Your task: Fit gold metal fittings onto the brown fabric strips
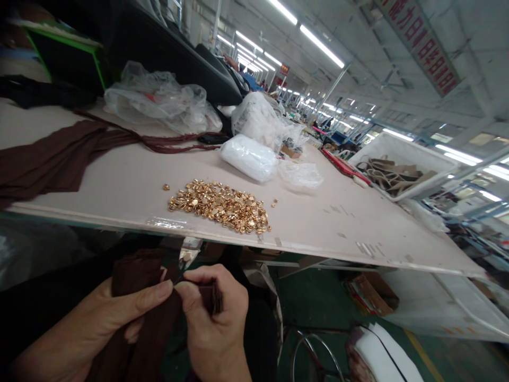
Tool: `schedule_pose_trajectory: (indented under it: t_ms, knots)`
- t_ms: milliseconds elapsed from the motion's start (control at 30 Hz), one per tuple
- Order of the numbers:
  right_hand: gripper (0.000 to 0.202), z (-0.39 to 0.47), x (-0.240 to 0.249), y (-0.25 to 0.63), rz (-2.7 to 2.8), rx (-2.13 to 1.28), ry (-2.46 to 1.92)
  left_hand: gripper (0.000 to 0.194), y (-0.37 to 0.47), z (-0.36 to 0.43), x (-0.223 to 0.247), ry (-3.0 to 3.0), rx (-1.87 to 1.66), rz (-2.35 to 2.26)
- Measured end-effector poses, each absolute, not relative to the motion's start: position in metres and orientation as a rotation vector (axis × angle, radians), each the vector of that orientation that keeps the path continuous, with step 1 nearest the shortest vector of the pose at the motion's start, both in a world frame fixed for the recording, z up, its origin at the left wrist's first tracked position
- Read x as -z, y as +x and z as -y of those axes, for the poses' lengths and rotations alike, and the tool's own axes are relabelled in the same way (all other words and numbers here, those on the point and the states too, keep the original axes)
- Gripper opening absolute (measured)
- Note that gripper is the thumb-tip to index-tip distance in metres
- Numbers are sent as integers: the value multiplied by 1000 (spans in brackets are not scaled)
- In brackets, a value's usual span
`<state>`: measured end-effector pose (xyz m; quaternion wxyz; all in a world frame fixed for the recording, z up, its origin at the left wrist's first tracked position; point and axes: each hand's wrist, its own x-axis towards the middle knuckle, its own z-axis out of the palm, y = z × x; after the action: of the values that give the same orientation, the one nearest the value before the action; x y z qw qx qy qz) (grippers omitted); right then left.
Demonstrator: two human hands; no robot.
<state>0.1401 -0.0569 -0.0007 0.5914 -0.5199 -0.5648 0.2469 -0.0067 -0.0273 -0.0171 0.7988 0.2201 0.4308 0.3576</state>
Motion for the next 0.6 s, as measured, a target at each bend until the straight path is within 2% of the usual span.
schedule_pose_trajectory:
  t_ms: [100,200,300,433,600]
  knots:
    - [11,54,-1,137,1093,-915,-1259,42,-8,29,16,423,-761,-875]
    - [23,53,3,134,881,-1197,-1185,48,-8,26,14,352,-773,-803]
    - [34,52,9,132,650,-1449,-1034,45,-8,20,13,392,-787,-804]
    - [34,48,7,129,470,-1534,-995,40,-6,14,13,457,-802,-870]
    - [33,45,-6,127,388,-1546,-1064,45,-1,11,10,384,-755,-885]
